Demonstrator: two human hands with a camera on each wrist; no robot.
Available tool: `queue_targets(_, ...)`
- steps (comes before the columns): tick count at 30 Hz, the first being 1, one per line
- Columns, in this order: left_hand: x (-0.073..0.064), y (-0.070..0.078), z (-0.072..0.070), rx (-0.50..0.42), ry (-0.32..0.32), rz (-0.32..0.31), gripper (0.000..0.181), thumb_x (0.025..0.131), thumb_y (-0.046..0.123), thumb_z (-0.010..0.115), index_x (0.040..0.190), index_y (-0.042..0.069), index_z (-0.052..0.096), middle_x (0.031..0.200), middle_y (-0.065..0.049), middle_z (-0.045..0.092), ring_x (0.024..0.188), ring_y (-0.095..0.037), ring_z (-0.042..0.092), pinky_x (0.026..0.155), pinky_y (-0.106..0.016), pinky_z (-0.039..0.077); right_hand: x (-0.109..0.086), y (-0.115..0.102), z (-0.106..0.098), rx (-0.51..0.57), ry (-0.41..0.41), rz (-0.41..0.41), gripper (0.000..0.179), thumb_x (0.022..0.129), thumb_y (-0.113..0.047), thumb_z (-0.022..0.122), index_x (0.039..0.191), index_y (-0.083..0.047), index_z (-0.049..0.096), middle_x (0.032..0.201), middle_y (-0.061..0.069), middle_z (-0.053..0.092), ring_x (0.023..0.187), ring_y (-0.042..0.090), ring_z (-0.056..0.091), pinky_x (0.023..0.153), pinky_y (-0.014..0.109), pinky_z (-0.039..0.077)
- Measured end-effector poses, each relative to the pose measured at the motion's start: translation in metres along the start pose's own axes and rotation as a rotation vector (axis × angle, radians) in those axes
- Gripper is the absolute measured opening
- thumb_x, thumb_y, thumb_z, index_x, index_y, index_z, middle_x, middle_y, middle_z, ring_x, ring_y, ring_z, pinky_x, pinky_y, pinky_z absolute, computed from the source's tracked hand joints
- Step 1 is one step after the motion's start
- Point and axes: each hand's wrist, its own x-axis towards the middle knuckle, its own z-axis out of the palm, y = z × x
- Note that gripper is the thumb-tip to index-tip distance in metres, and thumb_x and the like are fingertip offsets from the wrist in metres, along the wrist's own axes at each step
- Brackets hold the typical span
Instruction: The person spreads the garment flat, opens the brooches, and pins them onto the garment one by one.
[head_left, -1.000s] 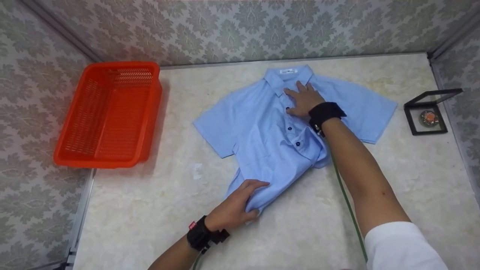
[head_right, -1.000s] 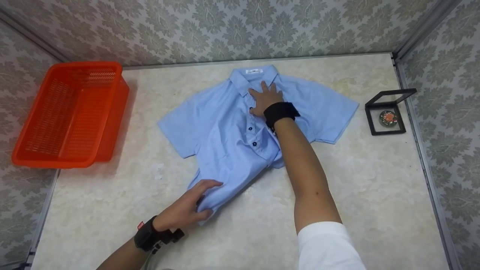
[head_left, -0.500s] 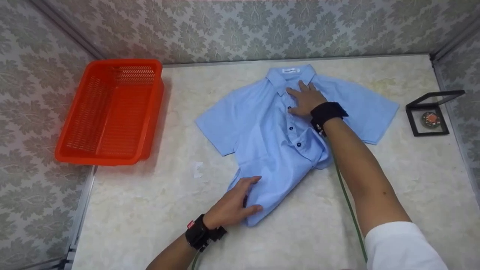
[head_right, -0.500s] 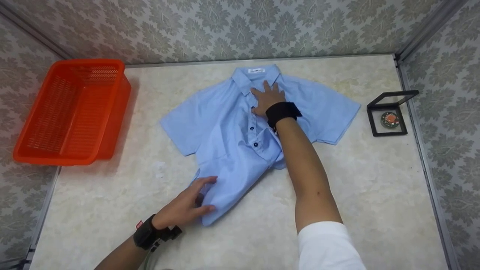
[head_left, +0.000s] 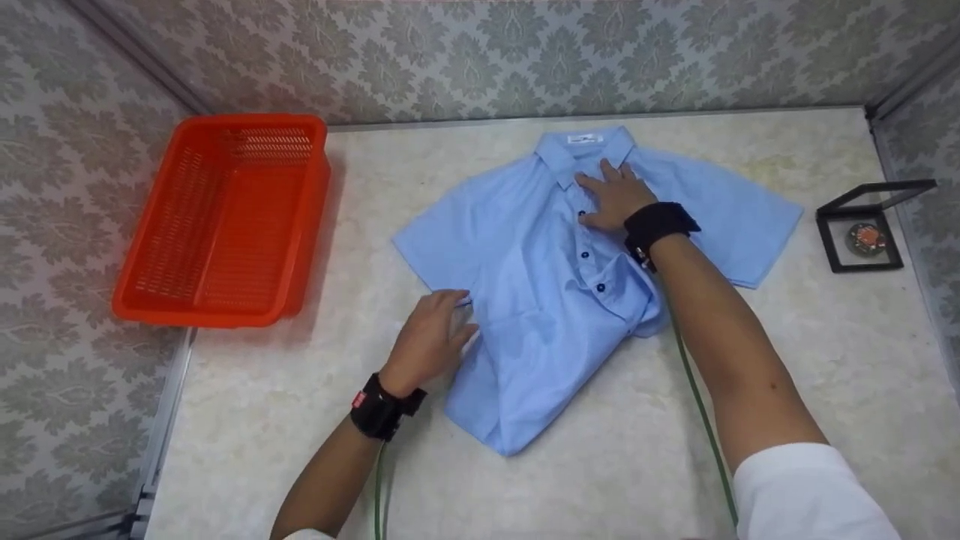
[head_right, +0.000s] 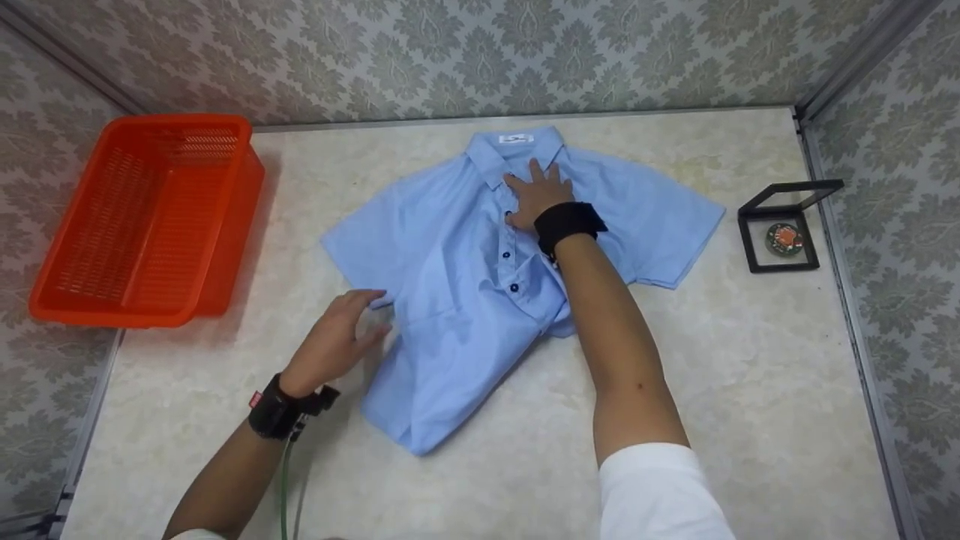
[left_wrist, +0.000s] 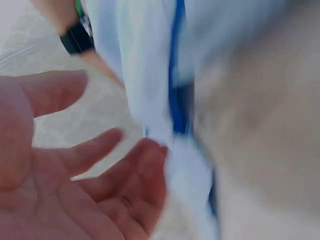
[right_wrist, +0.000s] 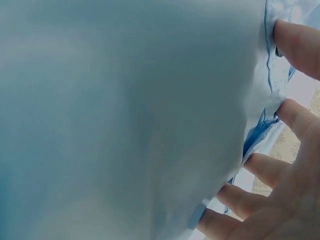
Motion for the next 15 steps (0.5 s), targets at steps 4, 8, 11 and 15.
queue_targets(4, 0.030, -0.014, -0.012, 0.133, 0.025, -0.017, 0.054, 0.098, 0.021, 0.067, 0.141, -0.007, 0.051, 0.145, -0.026, 0.048, 0.135, -0.040, 0.044, 0.109, -0.052, 0.038, 0.001, 0.002, 0.001, -0.004, 0.005, -0.008, 0.080, 0.098, -0.045, 0.057, 0.162, -0.014, 0.020, 0.161, 0.034, 0.003, 0.142, 0.064, 0.003, 0.112, 0.071, 0.016)
queue_targets(8, 0.065, -0.022, -0.013, 0.231, -0.054, -0.054, 0.062, 0.100, 0.025, 0.063, 0.148, -0.007, 0.042, 0.154, -0.030, 0.035, 0.143, -0.044, 0.033, 0.116, -0.052, 0.028, 0.000, 0.001, 0.000, -0.002, 0.004, -0.004, 0.079, 0.098, -0.044, 0.057, 0.162, -0.013, 0.020, 0.161, 0.034, 0.003, 0.142, 0.063, 0.003, 0.112, 0.071, 0.018)
queue_targets(11, 0.089, -0.026, -0.007, 0.282, -0.156, -0.102, 0.068, 0.103, 0.036, 0.055, 0.155, -0.002, 0.032, 0.160, -0.030, 0.021, 0.148, -0.048, 0.018, 0.120, -0.051, 0.016, -0.001, 0.001, -0.001, 0.000, 0.001, 0.002, 0.079, 0.098, -0.043, 0.057, 0.162, -0.014, 0.020, 0.162, 0.034, 0.003, 0.143, 0.063, 0.002, 0.112, 0.070, 0.017)
queue_targets(15, 0.113, -0.031, 0.001, 0.335, -0.242, -0.181, 0.073, 0.104, 0.047, 0.047, 0.161, 0.009, 0.022, 0.165, -0.026, 0.008, 0.149, -0.051, 0.003, 0.120, -0.058, 0.011, -0.001, 0.000, -0.002, -0.003, -0.005, 0.001, 0.079, 0.099, -0.044, 0.057, 0.162, -0.014, 0.019, 0.162, 0.034, 0.002, 0.142, 0.063, 0.002, 0.113, 0.070, 0.016)
